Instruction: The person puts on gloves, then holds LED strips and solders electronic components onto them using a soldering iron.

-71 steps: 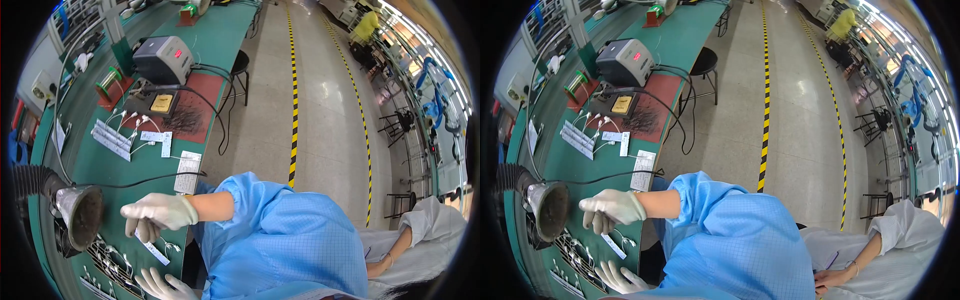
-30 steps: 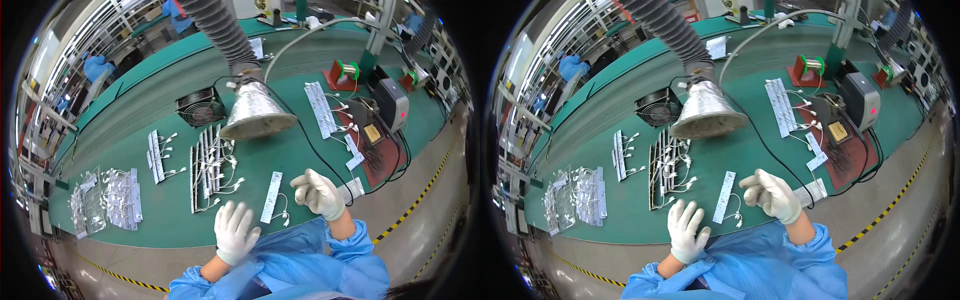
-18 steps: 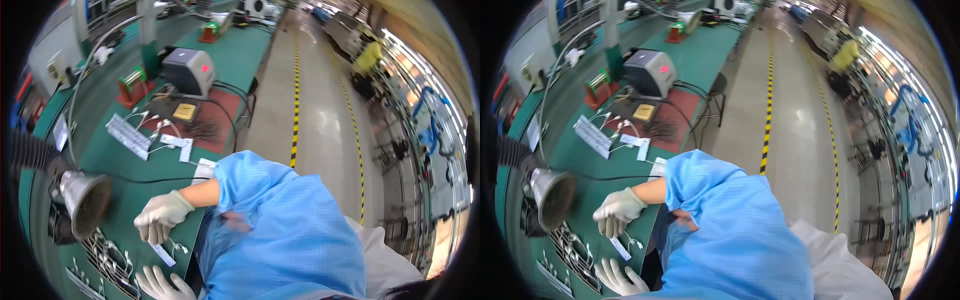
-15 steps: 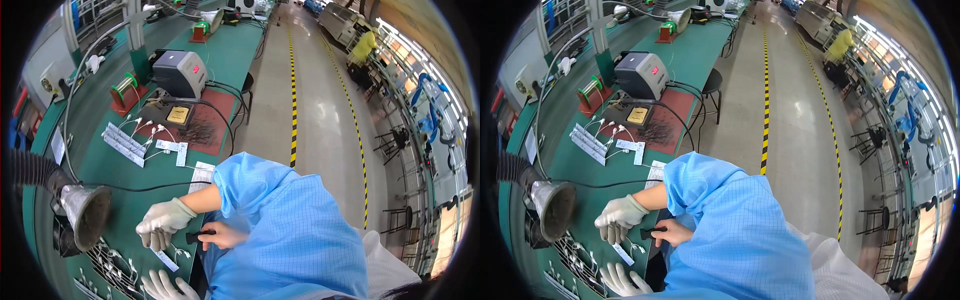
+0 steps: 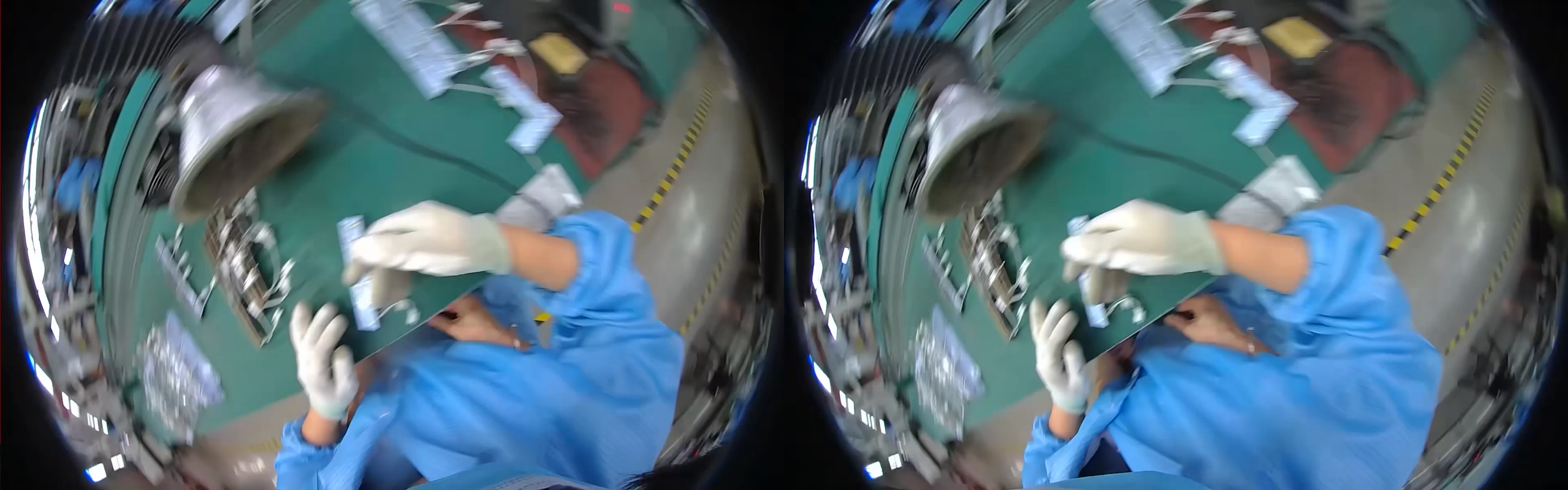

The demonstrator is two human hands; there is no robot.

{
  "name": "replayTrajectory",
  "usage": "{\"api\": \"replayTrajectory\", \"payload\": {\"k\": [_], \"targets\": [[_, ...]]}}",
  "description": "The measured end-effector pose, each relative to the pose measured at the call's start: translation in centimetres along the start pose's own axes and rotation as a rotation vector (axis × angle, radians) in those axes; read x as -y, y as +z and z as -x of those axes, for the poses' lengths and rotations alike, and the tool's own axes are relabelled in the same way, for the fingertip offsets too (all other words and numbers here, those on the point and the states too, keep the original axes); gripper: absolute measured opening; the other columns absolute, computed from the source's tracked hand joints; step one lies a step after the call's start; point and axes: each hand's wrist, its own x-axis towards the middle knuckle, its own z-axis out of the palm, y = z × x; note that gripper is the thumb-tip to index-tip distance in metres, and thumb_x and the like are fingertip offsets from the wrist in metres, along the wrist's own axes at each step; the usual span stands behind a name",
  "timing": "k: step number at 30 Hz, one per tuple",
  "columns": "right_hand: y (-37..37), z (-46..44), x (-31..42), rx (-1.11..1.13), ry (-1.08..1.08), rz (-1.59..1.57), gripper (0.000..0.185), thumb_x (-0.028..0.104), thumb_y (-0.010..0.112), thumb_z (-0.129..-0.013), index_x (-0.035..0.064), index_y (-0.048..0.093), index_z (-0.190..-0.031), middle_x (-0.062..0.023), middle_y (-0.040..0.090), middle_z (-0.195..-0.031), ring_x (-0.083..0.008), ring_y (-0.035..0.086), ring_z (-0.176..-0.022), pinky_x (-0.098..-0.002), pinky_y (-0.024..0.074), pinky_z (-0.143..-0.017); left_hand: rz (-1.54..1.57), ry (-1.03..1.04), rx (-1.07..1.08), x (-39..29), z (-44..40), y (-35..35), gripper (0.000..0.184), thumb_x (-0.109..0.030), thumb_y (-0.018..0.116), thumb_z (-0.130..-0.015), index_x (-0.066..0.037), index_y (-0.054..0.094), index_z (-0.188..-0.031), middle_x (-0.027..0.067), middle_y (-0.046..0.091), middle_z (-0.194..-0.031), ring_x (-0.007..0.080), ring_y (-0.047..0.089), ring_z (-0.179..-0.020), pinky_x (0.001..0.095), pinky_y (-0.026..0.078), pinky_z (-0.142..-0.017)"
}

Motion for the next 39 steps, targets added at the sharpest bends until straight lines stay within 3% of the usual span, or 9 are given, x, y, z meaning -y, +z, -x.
{"api": "replayTrajectory", "payload": {"k": [3,7,8,13,19,26,28,30,39], "targets": [[0.1,0.3,2.1,-0.001,0.265,-0.102,0.038,0.03,0.05,-0.102,-0.0034,0.067,-0.111,-0.0108,0.071,-0.09,-0.0151,0.067,-0.081,-0.0275,0.0528,-0.076,0.026,0.016,-0.001,0.8,-0.2,0.3,0.038,0.0,0.056,-0.077,0.002,0.062,-0.114,0.0204,0.06,-0.125,0.0463,0.043,-0.129,0.0556,0.031,-0.11],[0.8,0.7,2.2,-0.045,0.279,-0.057,0.041,0.027,0.047,-0.102,-0.0081,0.065,-0.112,-0.0138,0.071,-0.086,-0.0177,0.067,-0.077,-0.0286,0.0531,-0.071,-0.021,0.09,-0.011,1.1,-0.3,0.7,0.045,-0.001,0.06,-0.07,0.001,0.062,-0.115,0.0197,0.059,-0.124,0.0455,0.045,-0.127,0.0591,0.032,-0.106],[0.9,0.7,2.4,-0.068,0.286,-0.03,0.041,0.027,0.047,-0.102,-0.0085,0.065,-0.112,-0.014,0.071,-0.086,-0.0181,0.067,-0.077,-0.0287,0.0532,-0.071,-0.023,0.064,0.008,0.8,-0.2,0.6,0.037,0.0,0.054,-0.08,0.002,0.062,-0.116,0.0233,0.06,-0.125,0.047,0.043,-0.131,0.0561,0.03,-0.11],[1.2,0.7,2.1,-0.093,0.23,0.067,0.049,0.035,0.048,-0.101,-0.0115,0.063,-0.108,-0.0151,0.07,-0.081,-0.0212,0.069,-0.073,-0.0296,0.0548,-0.067,-0.038,0.065,-0.03,0.7,-0.4,0.7,0.039,-0.002,0.057,-0.078,0.002,0.062,-0.116,0.0228,0.06,-0.125,0.0467,0.043,-0.13,0.0563,0.031,-0.109],[2.1,0.5,2.0,-0.198,0.181,0.176,0.059,0.044,0.045,-0.101,-0.0115,0.063,-0.104,-0.0126,0.067,-0.074,-0.018,0.065,-0.066,-0.0251,0.0513,-0.062,-0.019,0.126,-0.045,1.2,-0.3,0.6,0.043,-0.008,0.063,-0.074,0.002,0.061,-0.116,0.0215,0.06,-0.124,0.0473,0.045,-0.127,0.0595,0.033,-0.105],[2.0,0.4,2.0,-0.223,0.158,0.382,0.054,0.037,0.035,-0.104,-0.0092,0.064,-0.102,-0.0055,0.064,-0.068,-0.0044,0.049,-0.054,-0.0161,0.0295,-0.047,-0.01,0.154,-0.069,1.7,-0.1,0.8,0.046,-0.013,0.066,-0.072,0.002,0.062,-0.114,0.0213,0.06,-0.122,0.0475,0.048,-0.12,0.0598,0.035,-0.1],[1.9,0.5,1.7,-0.238,0.153,0.38,0.054,0.037,0.035,-0.104,-0.0089,0.064,-0.102,-0.0054,0.064,-0.068,-0.0042,0.049,-0.053,-0.0159,0.0287,-0.047,-0.01,0.17,-0.076,1.9,-0.2,1.0,0.046,-0.013,0.066,-0.072,0.003,0.061,-0.114,0.0217,0.06,-0.122,0.0475,0.048,-0.12,0.0598,0.035,-0.1],[1.8,0.5,1.7,-0.254,0.147,0.379,0.054,0.037,0.035,-0.104,-0.0086,0.064,-0.102,-0.0053,0.063,-0.068,-0.004,0.049,-0.053,-0.0156,0.028,-0.046,-0.053,0.216,-0.156,2.1,-0.3,1.3,0.044,-0.02,0.069,-0.069,0.0,0.063,-0.108,0.0178,0.062,-0.116,0.0437,0.054,-0.112,0.0568,0.043,-0.089],[2.0,0.6,1.7,-0.202,0.18,0.327,0.054,0.038,0.038,-0.104,-0.0086,0.063,-0.103,-0.0084,0.066,-0.071,-0.0071,0.057,-0.057,-0.0158,0.0314,-0.047,-0.072,0.249,-0.189,2.3,-0.5,1.7,0.041,-0.023,0.066,-0.075,0.002,0.063,-0.108,0.0195,0.062,-0.115,0.0444,0.055,-0.111,0.0567,0.043,-0.089]]}}
